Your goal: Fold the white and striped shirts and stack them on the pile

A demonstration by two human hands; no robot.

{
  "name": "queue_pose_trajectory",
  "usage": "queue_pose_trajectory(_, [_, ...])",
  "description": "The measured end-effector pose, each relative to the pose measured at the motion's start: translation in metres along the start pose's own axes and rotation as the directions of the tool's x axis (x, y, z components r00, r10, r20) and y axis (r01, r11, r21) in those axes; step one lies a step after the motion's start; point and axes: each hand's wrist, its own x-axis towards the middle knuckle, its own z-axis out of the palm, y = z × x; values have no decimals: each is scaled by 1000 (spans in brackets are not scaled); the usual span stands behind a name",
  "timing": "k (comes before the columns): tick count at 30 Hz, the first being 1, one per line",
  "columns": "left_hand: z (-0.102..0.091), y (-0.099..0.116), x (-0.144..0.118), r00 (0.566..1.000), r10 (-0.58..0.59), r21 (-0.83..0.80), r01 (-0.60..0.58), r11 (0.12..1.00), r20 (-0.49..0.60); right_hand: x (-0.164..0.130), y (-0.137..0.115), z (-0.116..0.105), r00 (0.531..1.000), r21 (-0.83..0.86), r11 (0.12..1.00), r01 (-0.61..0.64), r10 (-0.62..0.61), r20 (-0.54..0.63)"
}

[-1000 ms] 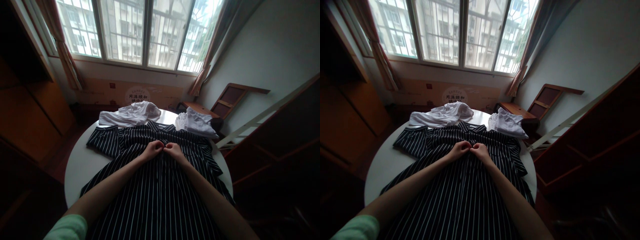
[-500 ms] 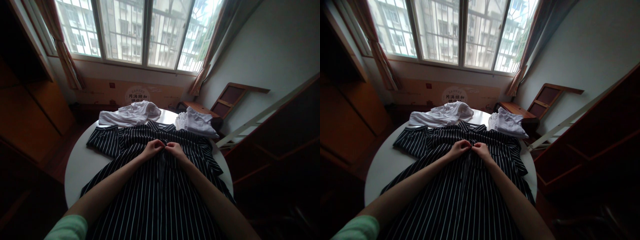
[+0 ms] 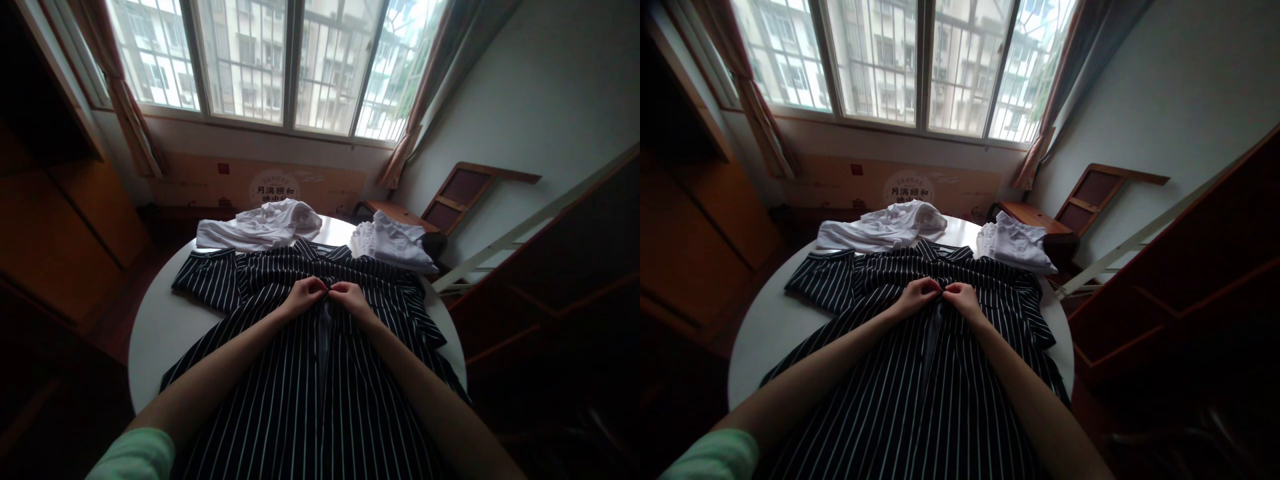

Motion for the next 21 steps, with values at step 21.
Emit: queue_pose_trajectory(21, [-2, 3, -2, 999, -16, 17, 16, 1000, -42, -3, -8, -2, 988, 229, 966, -123, 97, 119])
